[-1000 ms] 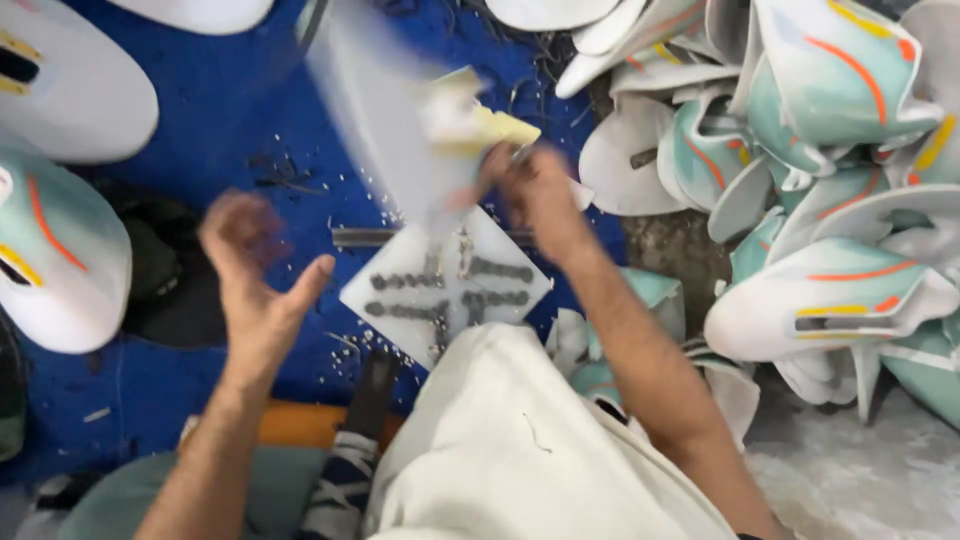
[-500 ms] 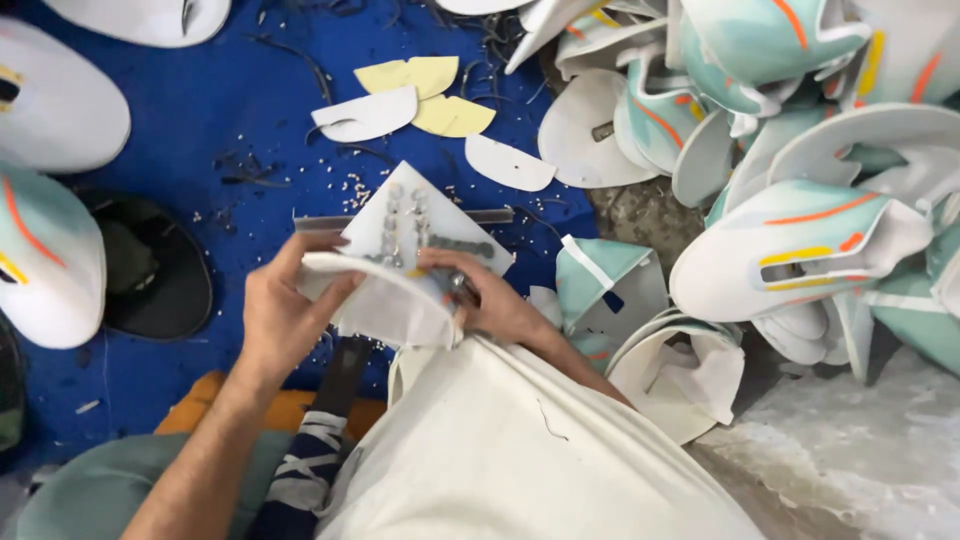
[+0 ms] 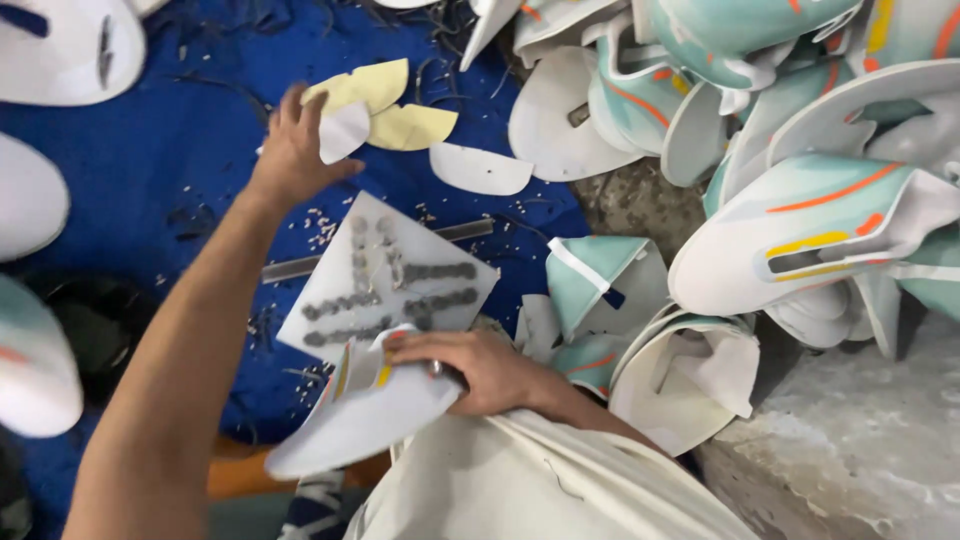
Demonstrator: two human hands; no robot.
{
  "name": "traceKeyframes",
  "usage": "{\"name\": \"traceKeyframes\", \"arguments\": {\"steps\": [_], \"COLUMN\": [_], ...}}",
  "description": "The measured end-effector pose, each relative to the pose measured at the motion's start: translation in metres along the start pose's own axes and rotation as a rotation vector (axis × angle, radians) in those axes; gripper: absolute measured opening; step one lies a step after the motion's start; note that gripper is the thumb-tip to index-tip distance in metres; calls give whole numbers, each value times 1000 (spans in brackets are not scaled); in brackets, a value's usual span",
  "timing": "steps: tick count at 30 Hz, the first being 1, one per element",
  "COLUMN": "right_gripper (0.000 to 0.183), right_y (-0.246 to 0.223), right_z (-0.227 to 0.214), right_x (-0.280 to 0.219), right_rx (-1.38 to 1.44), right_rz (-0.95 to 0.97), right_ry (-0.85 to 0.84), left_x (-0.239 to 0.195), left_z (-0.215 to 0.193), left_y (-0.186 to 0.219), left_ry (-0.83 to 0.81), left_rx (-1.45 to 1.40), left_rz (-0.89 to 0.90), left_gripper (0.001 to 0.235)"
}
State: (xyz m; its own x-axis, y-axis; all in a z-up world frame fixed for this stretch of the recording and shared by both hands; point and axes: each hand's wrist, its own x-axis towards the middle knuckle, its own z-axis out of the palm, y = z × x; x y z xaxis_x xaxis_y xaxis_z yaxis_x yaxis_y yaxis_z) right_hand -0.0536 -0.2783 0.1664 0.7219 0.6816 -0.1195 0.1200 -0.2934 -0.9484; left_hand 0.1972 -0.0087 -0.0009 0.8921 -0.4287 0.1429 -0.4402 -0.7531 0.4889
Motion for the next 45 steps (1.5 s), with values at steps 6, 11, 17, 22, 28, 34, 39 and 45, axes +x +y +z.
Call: {"name": "traceKeyframes", "arguments": {"steps": [6, 11, 17, 22, 28, 34, 39, 45], "right_gripper": [63, 61, 64, 71, 69, 77, 72, 63], "right_y": [16, 33, 28, 27, 29, 24, 16, 30], "right_z": [-2, -2, -4, -3, 0, 0, -1, 10], "right_x": [-9, -9, -9, -8, -11, -10, -8, -3], "right_rx": [1, 81, 116, 100, 154, 277, 301, 318], "right_rz": [-15, 14, 12, 51, -46, 100, 110, 96], "right_ry": [37, 26, 22, -2, 48, 24, 139, 195], "left_x": [54, 49, 72, 74, 40, 91, 38, -187], "left_z": [18, 41, 33, 57, 113, 49, -98, -162], "left_y": [-4, 36, 69, 137, 138, -14, -90, 176], "left_ry": [-130, -280, -272, -348, -231, -176, 366, 45], "left_rx": [38, 219, 100, 41, 222, 579, 358, -909], "left_rz": [-146, 76, 111, 191, 282, 310, 28, -102], "left_gripper": [142, 109, 59, 68, 64, 18, 13, 79]}}
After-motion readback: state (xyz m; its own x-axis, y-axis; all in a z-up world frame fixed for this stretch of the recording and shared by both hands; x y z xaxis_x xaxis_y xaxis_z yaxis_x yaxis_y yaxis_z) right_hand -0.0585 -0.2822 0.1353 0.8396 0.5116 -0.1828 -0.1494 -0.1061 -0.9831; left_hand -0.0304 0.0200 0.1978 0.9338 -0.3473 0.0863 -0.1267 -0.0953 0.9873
